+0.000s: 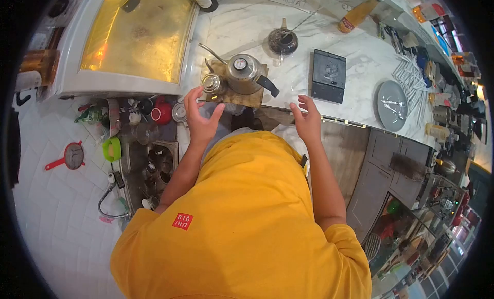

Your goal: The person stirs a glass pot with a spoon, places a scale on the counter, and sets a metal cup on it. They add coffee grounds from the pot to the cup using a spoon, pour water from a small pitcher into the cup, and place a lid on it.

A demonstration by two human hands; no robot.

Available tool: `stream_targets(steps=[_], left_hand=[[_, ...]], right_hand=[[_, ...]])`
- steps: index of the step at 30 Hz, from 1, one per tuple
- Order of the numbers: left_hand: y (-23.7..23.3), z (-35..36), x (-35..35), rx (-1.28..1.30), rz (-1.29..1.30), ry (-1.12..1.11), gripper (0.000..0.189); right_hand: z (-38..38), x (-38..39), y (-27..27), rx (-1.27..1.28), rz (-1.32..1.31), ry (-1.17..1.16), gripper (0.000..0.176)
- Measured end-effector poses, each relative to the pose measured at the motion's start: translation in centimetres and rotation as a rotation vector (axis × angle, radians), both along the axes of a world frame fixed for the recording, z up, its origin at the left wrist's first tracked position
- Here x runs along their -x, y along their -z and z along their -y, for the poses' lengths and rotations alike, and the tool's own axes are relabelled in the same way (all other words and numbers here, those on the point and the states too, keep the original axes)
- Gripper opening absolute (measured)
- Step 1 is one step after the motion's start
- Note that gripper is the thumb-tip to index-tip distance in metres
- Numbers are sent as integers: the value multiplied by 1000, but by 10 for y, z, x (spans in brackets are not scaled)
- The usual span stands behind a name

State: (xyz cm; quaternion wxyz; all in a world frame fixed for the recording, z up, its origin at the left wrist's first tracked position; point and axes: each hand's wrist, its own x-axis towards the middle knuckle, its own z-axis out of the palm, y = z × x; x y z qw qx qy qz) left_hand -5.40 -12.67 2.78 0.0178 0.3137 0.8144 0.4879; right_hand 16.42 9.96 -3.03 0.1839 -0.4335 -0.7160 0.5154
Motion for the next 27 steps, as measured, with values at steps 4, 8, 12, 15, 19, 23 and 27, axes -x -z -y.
stream_targets(steps=[4,8,12,15,19,23,27], left_hand=[[-27,-20,-23,-83,80,120,54],[-52,-55,-45,-88,197,324,45],[-54,-108,-74,-44,421,519,39],[-23,-161,-93,35,585,576,43],[43,-228,-108,218,644,426,62],[83,-269,-118,286,714,301,74],[73,-287,-143,181,756,186,68]], right_hand=[[-35,-35,-2,-116,48,112,36],[-90,-70,3,-187,87,246,34],[-139,-86,25,-162,88,228,34],[-171,-89,46,-94,66,157,35],[-198,-85,77,-25,31,60,38],[-214,-83,83,170,-40,0,40],[-217,-87,54,348,-50,-29,37]])
